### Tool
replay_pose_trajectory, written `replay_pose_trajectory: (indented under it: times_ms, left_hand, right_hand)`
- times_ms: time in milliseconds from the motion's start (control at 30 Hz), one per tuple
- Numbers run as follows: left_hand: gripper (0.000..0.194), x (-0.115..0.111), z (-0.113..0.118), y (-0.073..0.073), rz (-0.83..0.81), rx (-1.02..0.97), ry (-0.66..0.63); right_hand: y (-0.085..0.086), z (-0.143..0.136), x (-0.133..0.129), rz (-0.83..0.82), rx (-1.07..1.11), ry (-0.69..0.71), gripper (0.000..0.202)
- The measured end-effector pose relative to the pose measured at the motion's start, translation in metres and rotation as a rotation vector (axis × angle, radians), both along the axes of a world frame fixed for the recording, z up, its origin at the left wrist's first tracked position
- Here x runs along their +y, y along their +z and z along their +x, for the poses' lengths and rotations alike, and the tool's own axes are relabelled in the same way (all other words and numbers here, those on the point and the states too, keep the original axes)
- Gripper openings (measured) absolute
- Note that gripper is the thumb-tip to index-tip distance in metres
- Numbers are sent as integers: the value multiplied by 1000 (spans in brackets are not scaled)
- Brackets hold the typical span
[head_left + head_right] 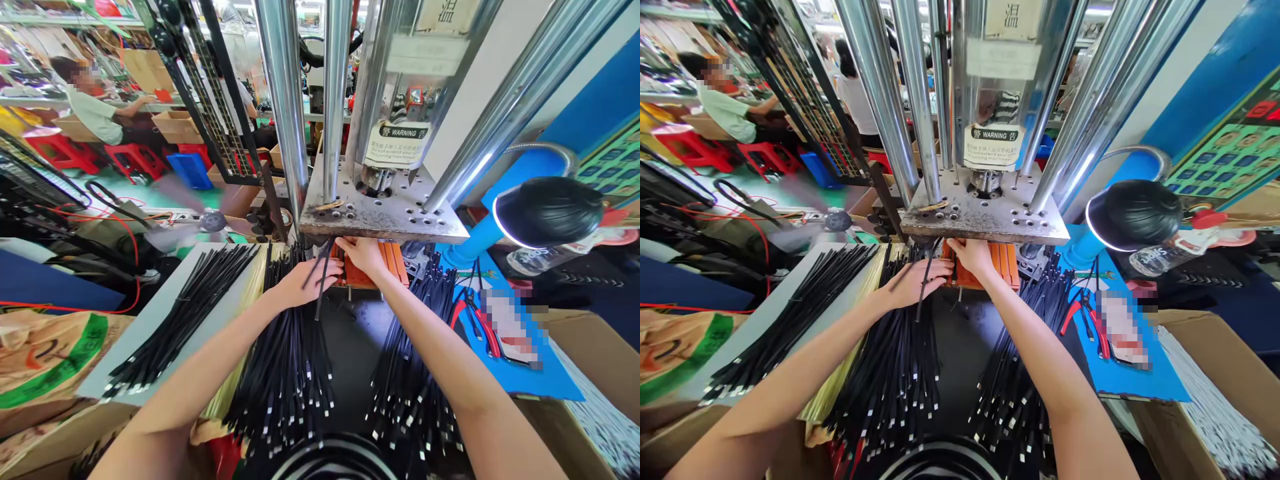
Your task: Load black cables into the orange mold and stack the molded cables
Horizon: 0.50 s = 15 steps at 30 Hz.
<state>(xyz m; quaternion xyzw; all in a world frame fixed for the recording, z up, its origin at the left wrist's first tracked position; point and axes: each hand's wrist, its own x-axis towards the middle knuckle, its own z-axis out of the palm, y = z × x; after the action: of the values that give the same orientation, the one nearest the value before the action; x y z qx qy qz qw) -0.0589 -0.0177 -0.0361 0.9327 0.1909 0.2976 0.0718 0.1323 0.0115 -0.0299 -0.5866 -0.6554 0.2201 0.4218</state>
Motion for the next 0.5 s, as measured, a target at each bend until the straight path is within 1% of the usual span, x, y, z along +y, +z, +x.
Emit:
replay_pose_trajectory:
  times_ms: [100,167,233,300,367,433,500]
  left_hand:
    - [31,5,3,-9,128,133,-13]
    - [32,0,2,-15,195,209,38]
    - [37,-10,2,-15,222,301,95]
    - [53,-22,1,-9,192,400,131]
    - [65,-29,1,1,131,482,139]
    - [68,-25,3,12,59,543,147]
    - [67,-10,9,20,-14,579,187]
  right_hand:
    - [0,2,0,-53,0,8,26]
    - [1,2,-3,-47,7,4,22]
    - [1,2,-8,-30,8,-13,13]
    - [0,3,-11,-26,-23,-29,6]
    - [-1,3,-10,-53,-103,-29,5]
    - [1,4,-5,-88,-222,-46,5]
    - [4,6,0,-64,-355,-77,11]
